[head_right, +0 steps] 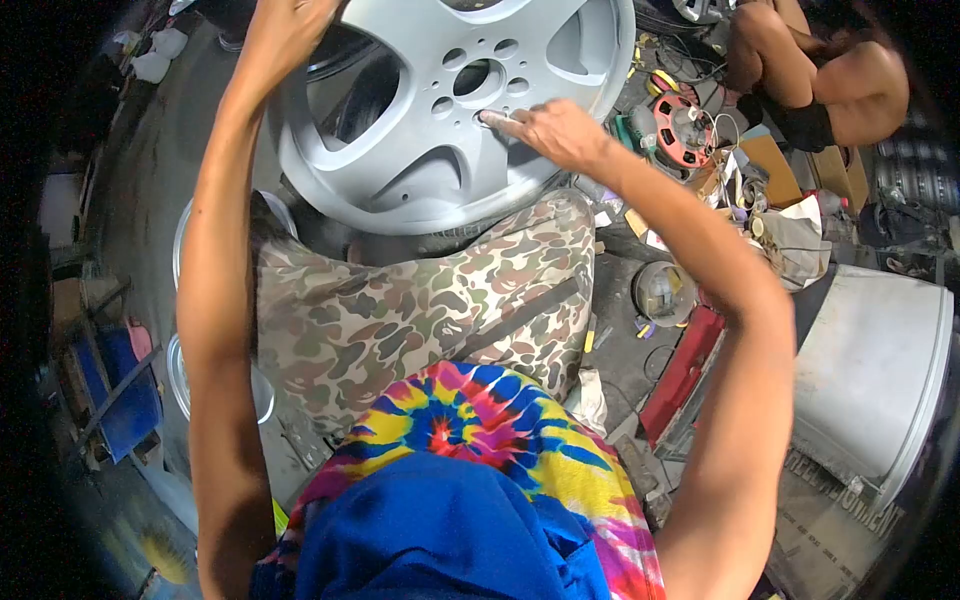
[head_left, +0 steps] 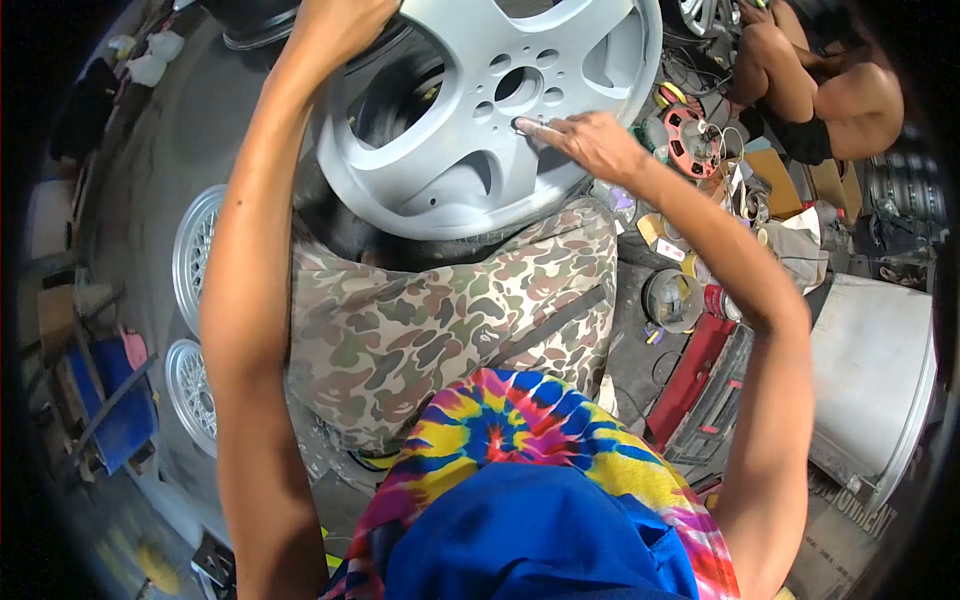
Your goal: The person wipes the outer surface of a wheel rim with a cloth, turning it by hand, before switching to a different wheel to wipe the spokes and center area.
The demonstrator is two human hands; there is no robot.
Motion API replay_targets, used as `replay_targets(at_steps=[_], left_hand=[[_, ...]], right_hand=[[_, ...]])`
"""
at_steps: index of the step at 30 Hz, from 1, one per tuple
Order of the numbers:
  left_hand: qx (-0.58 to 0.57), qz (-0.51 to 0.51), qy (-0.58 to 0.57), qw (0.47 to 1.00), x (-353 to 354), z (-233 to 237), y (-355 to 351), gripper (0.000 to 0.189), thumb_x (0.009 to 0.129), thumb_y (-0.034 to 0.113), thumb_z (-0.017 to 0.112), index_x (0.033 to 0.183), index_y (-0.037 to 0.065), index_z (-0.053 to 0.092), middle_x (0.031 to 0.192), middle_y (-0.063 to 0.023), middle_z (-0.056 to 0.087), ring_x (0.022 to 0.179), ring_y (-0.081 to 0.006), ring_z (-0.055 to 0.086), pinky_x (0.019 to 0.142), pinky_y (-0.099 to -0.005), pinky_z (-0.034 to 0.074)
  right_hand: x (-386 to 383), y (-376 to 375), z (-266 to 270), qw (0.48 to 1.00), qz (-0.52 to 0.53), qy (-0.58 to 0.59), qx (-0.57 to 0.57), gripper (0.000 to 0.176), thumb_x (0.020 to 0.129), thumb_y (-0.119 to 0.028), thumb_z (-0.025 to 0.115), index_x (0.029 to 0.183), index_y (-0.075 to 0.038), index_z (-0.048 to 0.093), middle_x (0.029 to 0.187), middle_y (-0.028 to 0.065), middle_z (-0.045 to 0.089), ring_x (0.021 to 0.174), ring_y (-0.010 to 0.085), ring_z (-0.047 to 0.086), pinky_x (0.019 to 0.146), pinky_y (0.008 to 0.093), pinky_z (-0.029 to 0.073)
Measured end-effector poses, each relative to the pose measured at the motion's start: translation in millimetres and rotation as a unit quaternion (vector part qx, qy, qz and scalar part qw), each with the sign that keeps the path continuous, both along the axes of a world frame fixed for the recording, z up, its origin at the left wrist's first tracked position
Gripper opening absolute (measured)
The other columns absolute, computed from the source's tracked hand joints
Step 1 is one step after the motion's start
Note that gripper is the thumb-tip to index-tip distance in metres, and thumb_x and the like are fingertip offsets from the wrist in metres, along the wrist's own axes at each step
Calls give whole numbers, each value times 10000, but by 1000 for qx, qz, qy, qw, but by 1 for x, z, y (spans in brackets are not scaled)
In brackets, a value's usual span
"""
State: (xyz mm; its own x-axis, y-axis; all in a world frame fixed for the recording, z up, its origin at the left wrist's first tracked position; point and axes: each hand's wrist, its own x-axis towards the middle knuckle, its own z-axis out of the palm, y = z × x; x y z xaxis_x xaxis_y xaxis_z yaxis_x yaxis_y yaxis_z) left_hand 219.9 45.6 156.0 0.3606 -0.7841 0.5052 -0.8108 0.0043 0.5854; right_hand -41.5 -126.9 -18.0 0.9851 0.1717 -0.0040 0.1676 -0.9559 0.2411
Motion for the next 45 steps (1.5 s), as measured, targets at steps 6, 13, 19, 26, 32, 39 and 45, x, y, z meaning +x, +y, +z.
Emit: replay_targets(at_steps=[6, 13, 19, 26, 32, 39, 45], left_hand=[[18, 7, 16, 1000, -3, 0, 2, 335, 994, 242, 629, 1201, -18, 670, 797, -205, 675, 727, -129, 551, 685, -364, 495], [27, 19, 7, 999, -2, 1, 2, 324, 997, 250, 628, 1133, -39, 681, 719, -176, 609, 698, -119, 515, 644, -364, 476], [40, 31, 2, 999, -1, 3, 4, 346, 997, 257, 619, 1173, -37, 669, 751, -182, 634, 720, -121, 536, 671, -360, 488], [37, 22, -1, 999, -3, 5, 4, 349, 996, 248, 618, 1205, -27, 663, 788, -170, 670, 743, -123, 550, 699, -353, 497], [39, 19, 23, 999, -6, 7, 3, 336, 987, 225, 639, 1209, -26, 670, 844, -171, 706, 786, -119, 586, 746, -346, 510], [42, 26, 12, 999, -12, 11, 6, 332, 991, 206, 624, 1234, -16, 661, 852, -171, 708, 792, -115, 585, 747, -341, 511], [40, 35, 6, 999, 1, 5, 5, 342, 998, 223, 618, 1229, -27, 655, 828, -181, 693, 774, -110, 567, 719, -344, 505]], right_hand=[[-17, 73, -22, 628, -308, -47, 713, 332, 1069, -273, 579, 1322, -82, 677, 704, -42, 478, 634, 76, 443, 599, 268, 425], [-5, 65, -24, 843, -245, -184, 442, 327, 1025, -238, 586, 1325, -140, 670, 817, 223, 675, 678, 397, 640, 679, 446, 510], [-5, 81, -26, 821, -287, -170, 462, 316, 1011, -214, 601, 1317, -185, 673, 1025, 216, 720, 808, 436, 673, 699, 473, 528], [3, 75, -49, 831, -280, -225, 424, 329, 997, -208, 624, 1321, -202, 676, 1019, 191, 730, 777, 416, 679, 701, 466, 538], [4, 68, -36, 833, -292, -203, 423, 297, 1005, -221, 621, 1292, -217, 699, 1031, 171, 735, 806, 411, 689, 708, 461, 543], [-2, 87, -51, 788, -260, -302, 470, 278, 1015, -202, 605, 1274, -169, 701, 1048, 187, 728, 821, 424, 688, 704, 460, 544], [6, 100, -50, 763, -293, -317, 481, 290, 1012, -191, 612, 1290, -177, 696, 1045, 202, 725, 839, 429, 690, 710, 457, 547]])
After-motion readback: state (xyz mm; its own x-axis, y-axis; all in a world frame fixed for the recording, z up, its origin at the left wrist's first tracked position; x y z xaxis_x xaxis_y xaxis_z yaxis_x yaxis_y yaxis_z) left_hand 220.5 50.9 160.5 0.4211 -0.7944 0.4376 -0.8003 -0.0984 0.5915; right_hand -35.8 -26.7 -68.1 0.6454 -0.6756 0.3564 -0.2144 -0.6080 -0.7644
